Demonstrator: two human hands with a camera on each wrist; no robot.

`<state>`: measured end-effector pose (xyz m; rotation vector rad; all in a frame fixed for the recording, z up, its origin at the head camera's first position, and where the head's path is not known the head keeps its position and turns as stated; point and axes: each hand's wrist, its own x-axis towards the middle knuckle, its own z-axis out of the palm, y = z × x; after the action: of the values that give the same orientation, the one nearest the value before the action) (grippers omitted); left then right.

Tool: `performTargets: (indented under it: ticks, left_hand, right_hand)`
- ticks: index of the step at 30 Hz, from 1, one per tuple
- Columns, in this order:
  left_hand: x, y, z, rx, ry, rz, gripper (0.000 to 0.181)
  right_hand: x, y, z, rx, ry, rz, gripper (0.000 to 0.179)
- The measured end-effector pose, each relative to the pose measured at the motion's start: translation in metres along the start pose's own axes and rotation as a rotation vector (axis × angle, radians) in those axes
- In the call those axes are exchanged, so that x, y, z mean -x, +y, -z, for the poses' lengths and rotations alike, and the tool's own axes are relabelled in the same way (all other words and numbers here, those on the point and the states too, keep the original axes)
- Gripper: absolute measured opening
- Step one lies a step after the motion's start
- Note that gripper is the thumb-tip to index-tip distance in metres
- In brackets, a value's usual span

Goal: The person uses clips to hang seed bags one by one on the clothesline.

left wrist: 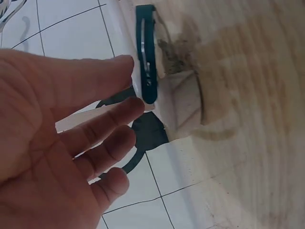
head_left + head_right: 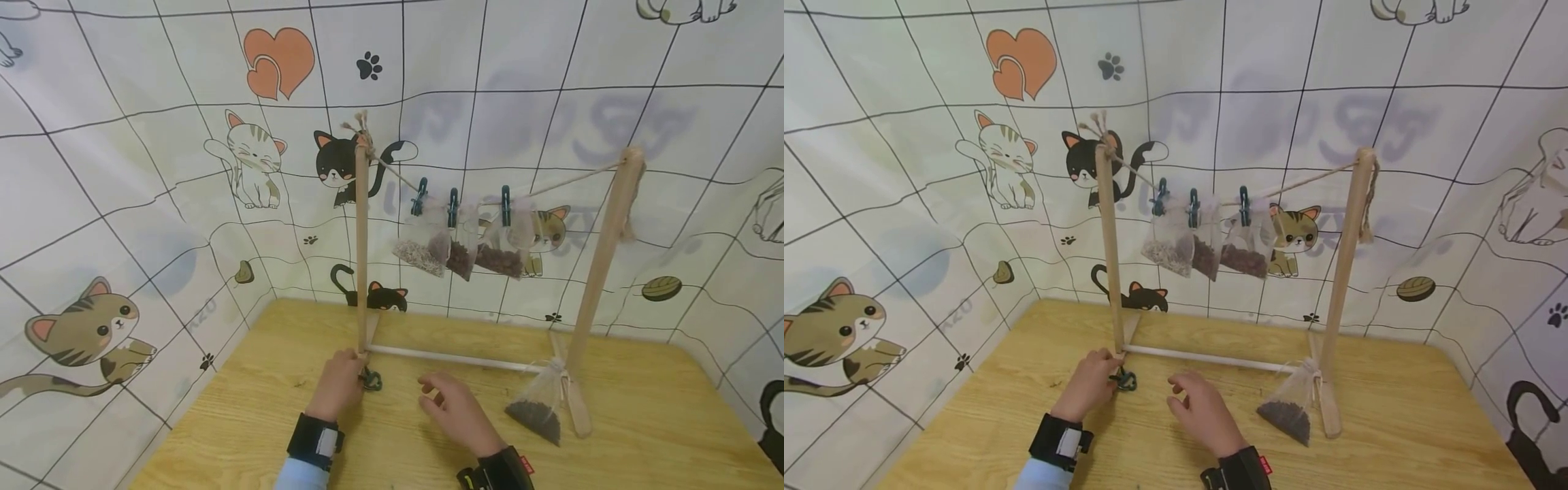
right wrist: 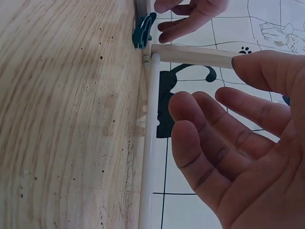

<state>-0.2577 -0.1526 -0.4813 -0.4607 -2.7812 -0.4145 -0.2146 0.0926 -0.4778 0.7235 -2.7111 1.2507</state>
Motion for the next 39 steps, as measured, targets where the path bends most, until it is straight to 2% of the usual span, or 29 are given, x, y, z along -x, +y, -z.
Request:
performTargets:
  ticks: [3, 7, 13, 18, 21, 25, 30, 35, 39]
  left_hand:
    - [0.001, -0.002, -0.003, -0.034, -0.027, 0.003, 0.034]
    - [0.001, -0.002, -0.008, -0.050, -0.027, -0.001, 0.024]
    - [0.002, -0.002, -0.011, 0.016, 0.001, -0.001, 0.020]
    - [0.001, 0.001, -0.009, 0.083, 0.052, -0.020, 0.026]
    - [-0.001, 0.008, -0.004, 0.110, 0.090, -0.061, 0.029]
    - [-0.005, 0.022, 0.009, 0.132, 0.131, -0.141, 0.032]
    - [-0.006, 0.047, 0.029, 0.130, 0.240, -0.297, 0.034]
    - [-0.004, 0.071, 0.043, 0.096, 0.342, -0.419, 0.036]
    - [-0.005, 0.087, 0.049, 0.073, 0.389, -0.458, 0.038]
  right_hand:
    - [0.000, -0.001, -0.001, 0.003, 0.001, 0.003, 0.036]
    - [-0.001, -0.001, -0.002, 0.004, -0.002, 0.014, 0.037]
    - [0.000, -0.002, -0.001, -0.002, -0.011, 0.013, 0.036]
    - [0.000, -0.001, 0.000, -0.013, -0.016, 0.000, 0.036]
    - [0.001, 0.002, 0.001, -0.012, 0.008, -0.016, 0.036]
    - [0.002, 0.006, 0.004, -0.042, 0.086, -0.069, 0.033]
    - [0.003, 0.005, 0.013, -0.210, 0.182, -0.178, 0.033]
    - [0.004, 0.003, 0.021, -0.341, 0.183, -0.217, 0.038]
    - [0.005, 0.000, 0.028, -0.398, 0.168, -0.232, 0.039]
